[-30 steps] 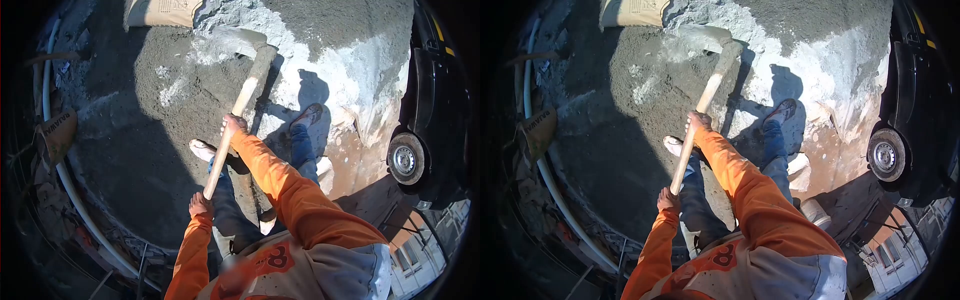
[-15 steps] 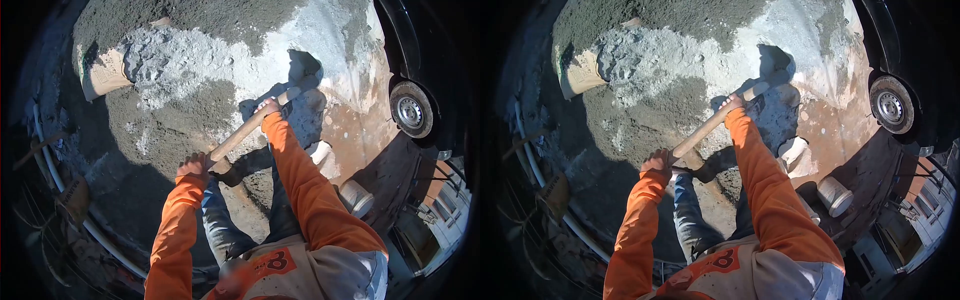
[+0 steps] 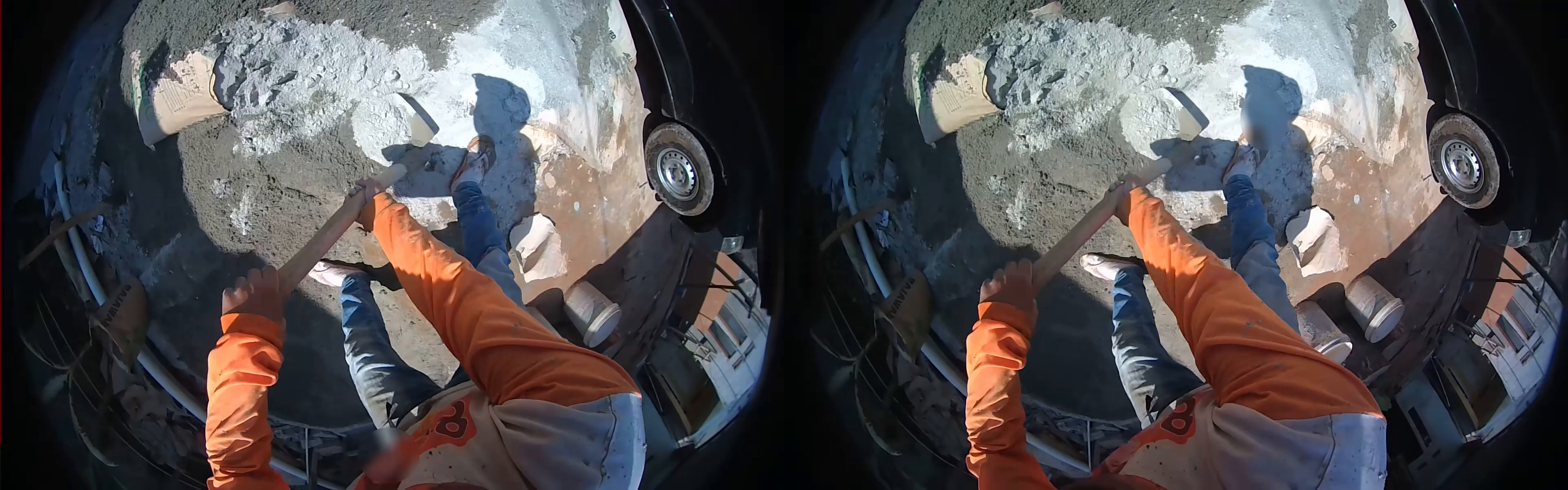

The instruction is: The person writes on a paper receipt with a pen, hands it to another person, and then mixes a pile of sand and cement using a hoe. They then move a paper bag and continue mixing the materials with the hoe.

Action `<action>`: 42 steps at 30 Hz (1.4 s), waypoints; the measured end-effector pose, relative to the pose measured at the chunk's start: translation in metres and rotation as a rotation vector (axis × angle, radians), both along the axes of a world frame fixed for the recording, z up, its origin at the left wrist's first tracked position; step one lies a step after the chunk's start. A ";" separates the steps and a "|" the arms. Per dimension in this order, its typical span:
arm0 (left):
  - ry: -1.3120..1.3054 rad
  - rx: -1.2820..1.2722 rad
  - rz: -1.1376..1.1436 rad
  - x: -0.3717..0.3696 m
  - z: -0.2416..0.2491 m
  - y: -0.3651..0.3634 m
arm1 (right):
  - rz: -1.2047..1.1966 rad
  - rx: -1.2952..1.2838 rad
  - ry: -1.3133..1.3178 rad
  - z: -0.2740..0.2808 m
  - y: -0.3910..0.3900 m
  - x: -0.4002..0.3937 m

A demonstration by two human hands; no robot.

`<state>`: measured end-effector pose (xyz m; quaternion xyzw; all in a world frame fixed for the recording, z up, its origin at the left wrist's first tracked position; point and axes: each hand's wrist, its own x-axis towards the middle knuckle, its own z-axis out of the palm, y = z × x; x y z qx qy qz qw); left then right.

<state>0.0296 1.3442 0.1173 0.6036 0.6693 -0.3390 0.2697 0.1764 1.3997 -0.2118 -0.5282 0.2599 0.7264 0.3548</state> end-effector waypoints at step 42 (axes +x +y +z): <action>0.143 0.101 0.344 -0.059 0.044 -0.170 | 0.584 -0.229 -0.052 0.084 -0.105 -0.127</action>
